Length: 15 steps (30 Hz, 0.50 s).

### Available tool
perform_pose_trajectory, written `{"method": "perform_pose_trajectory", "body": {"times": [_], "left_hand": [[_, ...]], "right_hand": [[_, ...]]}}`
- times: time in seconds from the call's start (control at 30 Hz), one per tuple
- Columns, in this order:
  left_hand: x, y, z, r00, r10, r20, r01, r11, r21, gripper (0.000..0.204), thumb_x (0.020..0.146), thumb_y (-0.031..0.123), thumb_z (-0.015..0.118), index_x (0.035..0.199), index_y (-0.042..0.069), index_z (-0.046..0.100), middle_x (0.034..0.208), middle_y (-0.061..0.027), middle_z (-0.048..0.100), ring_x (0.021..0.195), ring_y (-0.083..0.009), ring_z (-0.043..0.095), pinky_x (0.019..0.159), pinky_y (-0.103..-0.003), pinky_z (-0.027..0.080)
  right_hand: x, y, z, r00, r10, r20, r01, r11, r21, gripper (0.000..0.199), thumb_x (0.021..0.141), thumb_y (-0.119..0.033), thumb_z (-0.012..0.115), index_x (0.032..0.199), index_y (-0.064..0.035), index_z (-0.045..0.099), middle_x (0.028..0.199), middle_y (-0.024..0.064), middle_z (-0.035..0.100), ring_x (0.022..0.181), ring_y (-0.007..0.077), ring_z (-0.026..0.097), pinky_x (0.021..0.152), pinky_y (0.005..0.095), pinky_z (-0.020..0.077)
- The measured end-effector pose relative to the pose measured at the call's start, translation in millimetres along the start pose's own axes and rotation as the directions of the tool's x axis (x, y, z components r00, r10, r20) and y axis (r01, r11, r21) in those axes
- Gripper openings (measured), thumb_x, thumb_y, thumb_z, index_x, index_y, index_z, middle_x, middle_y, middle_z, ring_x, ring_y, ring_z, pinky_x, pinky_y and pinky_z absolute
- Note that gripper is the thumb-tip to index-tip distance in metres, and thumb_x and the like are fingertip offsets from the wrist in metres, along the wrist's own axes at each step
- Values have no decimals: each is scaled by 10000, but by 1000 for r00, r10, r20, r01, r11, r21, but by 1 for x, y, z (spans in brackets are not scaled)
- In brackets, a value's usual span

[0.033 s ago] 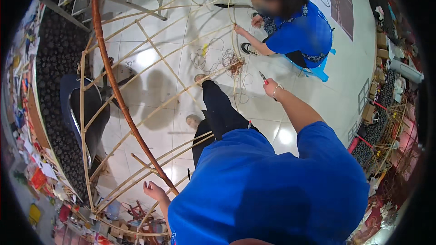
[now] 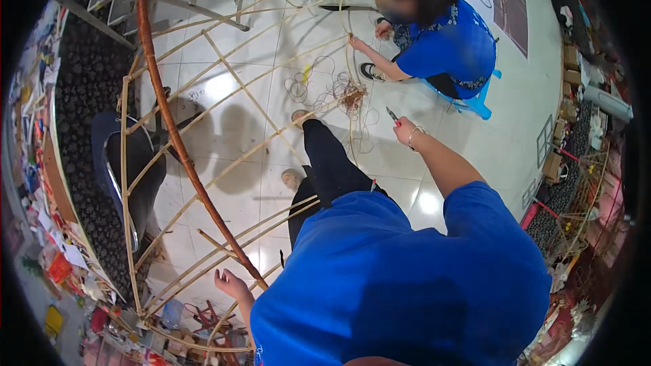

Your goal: The person wraps a thin bamboo strip around a curved bamboo frame using pliers to secure the ends. They repeatedly wrap the strip, cut it with pliers, and tuck the ends into the weave to create a tight, decorative finish on the furniture frame.

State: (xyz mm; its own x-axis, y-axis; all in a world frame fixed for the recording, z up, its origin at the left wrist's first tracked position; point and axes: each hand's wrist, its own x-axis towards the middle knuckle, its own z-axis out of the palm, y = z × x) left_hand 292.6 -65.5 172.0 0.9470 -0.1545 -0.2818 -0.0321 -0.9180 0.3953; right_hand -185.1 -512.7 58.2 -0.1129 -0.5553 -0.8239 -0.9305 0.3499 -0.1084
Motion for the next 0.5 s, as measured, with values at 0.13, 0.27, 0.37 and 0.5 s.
{"method": "perform_pose_trajectory", "body": {"times": [0.13,0.27,0.37,0.5], "left_hand": [[9,-6,-5,996,88,30,-87,996,-31,421,865,190,515,1207,-33,415,1179,-163,402,973,-245,496,821,-360,449],[25,-32,-4,980,195,35,-192,979,-70,407,884,206,497,1204,-31,418,1180,-162,397,981,-246,487,837,-355,439],[41,-42,0,968,244,58,-235,964,-127,397,890,217,491,1194,-33,433,1188,-167,400,976,-242,483,840,-345,431],[61,-67,16,917,368,156,-337,921,-193,405,905,244,470,1178,-54,450,1162,-187,436,1000,-261,481,850,-345,418]], "right_hand": [[-33,27,28,997,-33,-64,33,999,7,296,819,-230,510,996,8,491,903,223,584,866,355,573,758,407,447],[-90,63,69,990,60,-130,-41,988,146,298,829,-254,500,981,3,499,895,226,585,872,368,569,757,411,446],[-146,111,126,976,175,-127,-155,976,152,327,839,-274,485,999,12,501,886,238,581,883,375,567,772,413,447],[-198,219,213,992,125,34,-125,992,-20,363,856,-282,457,1024,35,510,984,271,566,931,377,564,803,397,454]]}}
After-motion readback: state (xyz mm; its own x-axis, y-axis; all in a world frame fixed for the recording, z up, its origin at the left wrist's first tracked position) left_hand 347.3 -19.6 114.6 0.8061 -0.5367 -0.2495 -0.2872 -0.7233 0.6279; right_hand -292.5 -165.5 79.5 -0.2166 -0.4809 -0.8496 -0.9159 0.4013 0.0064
